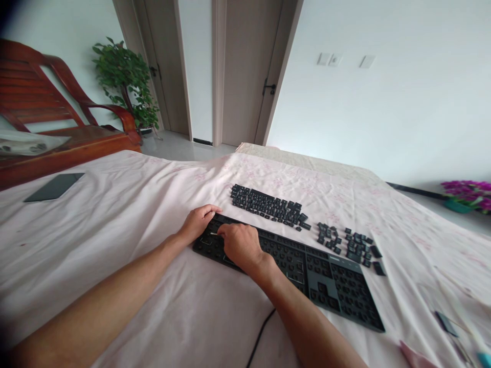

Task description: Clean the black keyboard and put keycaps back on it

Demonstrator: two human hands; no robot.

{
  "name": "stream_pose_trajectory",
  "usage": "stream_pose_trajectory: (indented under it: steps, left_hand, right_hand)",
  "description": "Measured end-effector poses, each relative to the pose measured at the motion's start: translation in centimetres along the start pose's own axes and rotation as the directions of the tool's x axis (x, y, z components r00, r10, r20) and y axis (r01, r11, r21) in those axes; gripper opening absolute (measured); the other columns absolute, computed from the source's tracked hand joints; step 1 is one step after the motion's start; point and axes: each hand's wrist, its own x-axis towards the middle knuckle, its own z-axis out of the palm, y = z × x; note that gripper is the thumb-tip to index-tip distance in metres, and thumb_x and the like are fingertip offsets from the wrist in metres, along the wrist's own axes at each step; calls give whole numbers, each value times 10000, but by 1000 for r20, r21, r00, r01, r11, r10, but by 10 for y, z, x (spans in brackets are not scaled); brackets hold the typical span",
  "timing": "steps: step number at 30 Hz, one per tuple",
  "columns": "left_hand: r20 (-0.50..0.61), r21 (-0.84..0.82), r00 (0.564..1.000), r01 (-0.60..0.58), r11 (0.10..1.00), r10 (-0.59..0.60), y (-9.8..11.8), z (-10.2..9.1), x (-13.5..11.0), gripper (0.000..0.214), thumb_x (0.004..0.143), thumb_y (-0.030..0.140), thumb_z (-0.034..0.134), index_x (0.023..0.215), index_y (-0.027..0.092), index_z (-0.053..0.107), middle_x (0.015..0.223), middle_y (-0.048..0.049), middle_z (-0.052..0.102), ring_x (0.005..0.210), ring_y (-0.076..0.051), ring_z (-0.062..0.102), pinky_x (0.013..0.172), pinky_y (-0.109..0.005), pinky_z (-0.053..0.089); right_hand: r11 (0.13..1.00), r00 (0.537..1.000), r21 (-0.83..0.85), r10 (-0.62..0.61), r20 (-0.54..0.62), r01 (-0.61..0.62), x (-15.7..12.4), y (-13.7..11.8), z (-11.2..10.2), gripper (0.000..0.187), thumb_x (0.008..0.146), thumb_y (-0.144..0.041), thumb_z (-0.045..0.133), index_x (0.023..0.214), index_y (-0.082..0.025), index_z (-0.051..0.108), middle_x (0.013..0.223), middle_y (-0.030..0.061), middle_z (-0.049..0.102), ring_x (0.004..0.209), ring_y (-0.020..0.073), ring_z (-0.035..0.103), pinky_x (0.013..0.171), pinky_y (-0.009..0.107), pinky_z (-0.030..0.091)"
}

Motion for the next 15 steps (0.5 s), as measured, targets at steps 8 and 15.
stream_pose_trajectory:
  steps: [8,15]
  left_hand:
    - [-4,-37,1000,14,999,-15,1,-2,0,319,850,200,437,1012,247,708,1007,5,738,953,-172,667,840,-255,498]
    - [-9,-249,999,-38,968,37,14,-10,-6,345,909,409,447,1035,200,690,1078,-39,713,1021,-193,640,881,-269,480]
  right_hand:
    - [999,1000,-28,-14,-16,14,15,-5,2,290,902,-232,438,1025,-314,686,944,31,738,857,229,678,712,298,416]
    - [952,991,305,42,-127,-1,14,15,8,293,947,-303,406,1084,-276,664,745,-3,713,721,162,660,686,249,428]
